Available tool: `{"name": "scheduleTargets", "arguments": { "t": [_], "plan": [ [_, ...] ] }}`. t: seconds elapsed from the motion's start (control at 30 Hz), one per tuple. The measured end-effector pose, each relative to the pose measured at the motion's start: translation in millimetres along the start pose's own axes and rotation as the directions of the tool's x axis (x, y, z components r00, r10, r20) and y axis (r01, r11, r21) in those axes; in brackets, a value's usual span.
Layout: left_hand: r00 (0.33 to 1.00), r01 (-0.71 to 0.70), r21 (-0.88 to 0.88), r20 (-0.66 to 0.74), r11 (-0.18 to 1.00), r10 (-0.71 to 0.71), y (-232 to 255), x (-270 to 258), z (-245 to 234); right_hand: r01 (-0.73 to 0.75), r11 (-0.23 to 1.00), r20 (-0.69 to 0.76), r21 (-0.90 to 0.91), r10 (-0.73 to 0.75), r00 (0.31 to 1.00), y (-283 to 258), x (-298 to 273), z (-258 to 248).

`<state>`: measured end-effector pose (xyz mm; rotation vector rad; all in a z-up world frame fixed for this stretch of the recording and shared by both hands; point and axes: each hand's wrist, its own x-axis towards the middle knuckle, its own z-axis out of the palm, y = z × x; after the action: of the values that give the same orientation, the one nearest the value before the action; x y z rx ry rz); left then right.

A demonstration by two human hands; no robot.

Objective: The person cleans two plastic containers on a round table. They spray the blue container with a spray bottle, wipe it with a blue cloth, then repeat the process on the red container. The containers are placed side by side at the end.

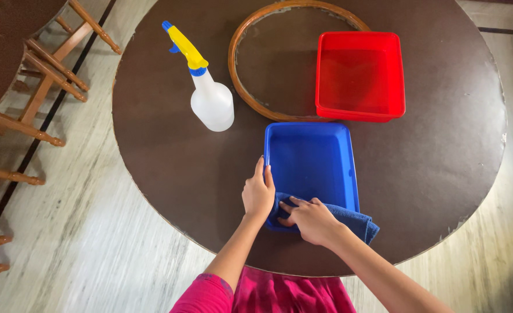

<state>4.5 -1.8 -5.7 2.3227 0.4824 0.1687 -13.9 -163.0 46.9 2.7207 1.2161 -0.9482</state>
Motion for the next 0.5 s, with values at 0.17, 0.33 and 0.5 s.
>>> {"name": "scheduleTargets", "arguments": {
  "t": [0.17, 0.33, 0.5],
  "plan": [
    [1.000, 0.008, 0.016, 0.002, 1.000, -0.008, -0.2, 0.0, 0.0, -0.051, 0.994, -0.003, -0.093, 0.051, 0.999, 10.6, -16.0, 4.0],
    [1.000, 0.005, -0.008, 0.013, 1.000, -0.004, 3.2, -0.8, -2.7, -0.119, 0.975, -0.047, -0.190, 0.112, 0.993, 29.5, -39.7, 10.1],
    [1.000, 0.012, -0.016, 0.025, 1.000, -0.011, 4.7, -1.5, -4.7, -0.232, 0.936, -0.090, -0.263, 0.215, 0.972, 36.5, -48.5, 12.1]
  ]
}}
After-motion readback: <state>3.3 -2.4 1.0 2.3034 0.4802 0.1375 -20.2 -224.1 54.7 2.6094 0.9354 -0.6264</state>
